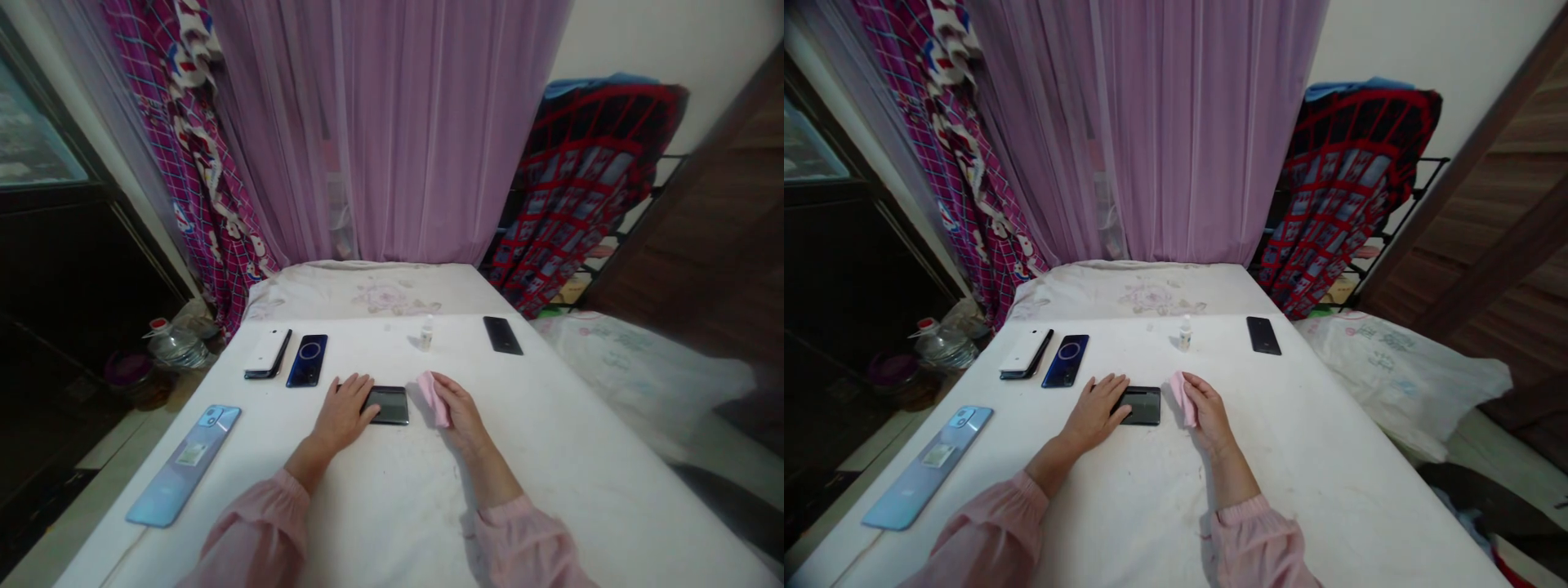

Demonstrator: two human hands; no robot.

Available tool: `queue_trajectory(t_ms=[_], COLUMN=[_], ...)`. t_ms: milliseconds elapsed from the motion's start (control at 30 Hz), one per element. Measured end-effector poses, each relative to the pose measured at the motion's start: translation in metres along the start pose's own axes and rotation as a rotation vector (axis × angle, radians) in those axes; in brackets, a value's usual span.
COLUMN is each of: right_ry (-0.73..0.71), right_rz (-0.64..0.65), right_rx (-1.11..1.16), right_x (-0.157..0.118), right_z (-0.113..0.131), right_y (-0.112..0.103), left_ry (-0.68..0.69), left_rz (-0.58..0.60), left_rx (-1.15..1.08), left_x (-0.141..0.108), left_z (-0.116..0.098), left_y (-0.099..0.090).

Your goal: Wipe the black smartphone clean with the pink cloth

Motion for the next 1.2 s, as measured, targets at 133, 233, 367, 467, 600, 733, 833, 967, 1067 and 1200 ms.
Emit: queue_trajectory(t_ms=[133,233,367,467,600,733,833,967,1067,1200], right_ry=[-0.083,-0.258,-0.463,-0.559,-0.597,-0.626,-0.69,-0.746,-0.745,-0.726], right_rz=[0.026,0.07,0.197,0.307,0.281,0.271,0.33,0.397,0.401,0.364], right_rx=[-0.247,-0.551,-0.907,-1.076,-1.121,-1.18,-1.22,-1.209,-1.192,-1.179], right_x=[-0.001,-0.002,-0.008,-0.014,-0.007,0.006,0.008,0.004,0.002,0.004], right_z=[0.005,0.013,0.018,0.015,0.012,0.014,0.018,0.022,0.023,0.022], right_y=[0.006,0.013,0.025,0.033,0.036,0.038,0.041,0.039,0.036,0.035], left_ry=[0.053,0.063,0.126,0.258,0.239,0.184,0.176,0.168,0.155,0.145], left_rz=[-0.04,-0.057,0.006,0.132,0.145,0.06,0.03,0.025,0.035,0.067], left_rx=[-0.064,-0.114,-0.174,-0.181,-0.152,-0.125,-0.118,-0.148,-0.194,-0.235], left_x=[0.022,0.036,0.035,0.023,0.018,0.022,0.023,0.024,0.027,0.031], left_z=[0.011,0.023,0.039,0.038,0.033,0.027,0.025,0.024,0.024,0.021], left_y=[0.004,0.006,0.005,0.006,0.007,0.008,0.008,0.006,0.005,0.005])
Point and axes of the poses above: each hand's wrist, its own x-axis towards the middle knuckle, its own y-axis out of the palm, z = x × y, the point moved 5 cm from there along x, towards the middle knuckle, and after that the axes turned 1 degree about -x, right-handed, at the moved point
